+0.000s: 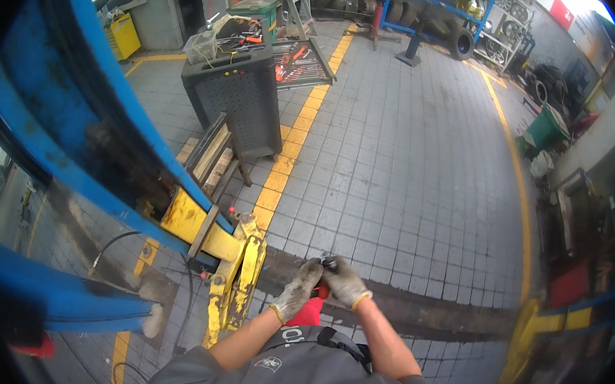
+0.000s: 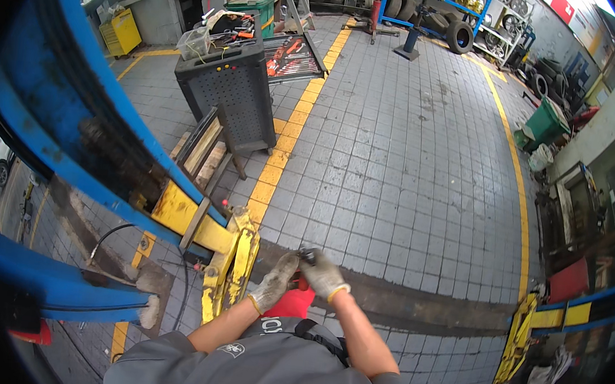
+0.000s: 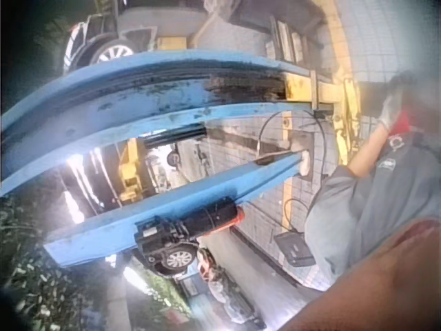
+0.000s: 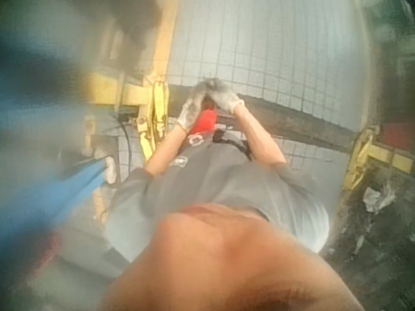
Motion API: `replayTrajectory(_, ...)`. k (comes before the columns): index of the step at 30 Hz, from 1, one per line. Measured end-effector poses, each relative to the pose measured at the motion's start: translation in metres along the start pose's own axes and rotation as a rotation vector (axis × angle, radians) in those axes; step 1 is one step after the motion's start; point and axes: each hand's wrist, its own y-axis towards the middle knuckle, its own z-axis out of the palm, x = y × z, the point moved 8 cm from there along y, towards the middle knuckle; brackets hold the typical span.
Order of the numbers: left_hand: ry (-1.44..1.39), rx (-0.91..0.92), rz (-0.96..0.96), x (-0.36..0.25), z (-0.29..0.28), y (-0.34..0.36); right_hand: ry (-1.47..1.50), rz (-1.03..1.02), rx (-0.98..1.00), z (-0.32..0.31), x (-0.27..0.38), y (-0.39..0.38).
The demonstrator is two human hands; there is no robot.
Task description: The person walks through an auto repair shop, puts on gloves, and uses a pneumatic impact wrench to remove bolts from a car's wheel hub and suspension area. The person then picks up a socket wrench and continues working on the wheel assembly.
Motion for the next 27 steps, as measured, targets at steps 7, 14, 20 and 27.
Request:
replayTrajectory(7,-0.164,-0.008,-0.093,-0.118,-0.001,0.192,-0.051,-0.139,0.097,-0.077,0.075,0.171)
replayTrajectory(14,-0.181,-0.065,-0.184,-0.189,-0.018,0.367,-0.057,-0.299,0.185,-0.18,0.102,0.322)
replayTrajectory(20,-0.169,-0.279,-0.109,-0.241,-0.044,0.502,-0.015,-0.324,0.254,-0.248,0.134,0.465)
replayTrajectory(27,-0.357,-0.448,-0.057,-0.313,-0.054,0.643,0.05,-0.252,0.533,-0.324,0.184,0.635)
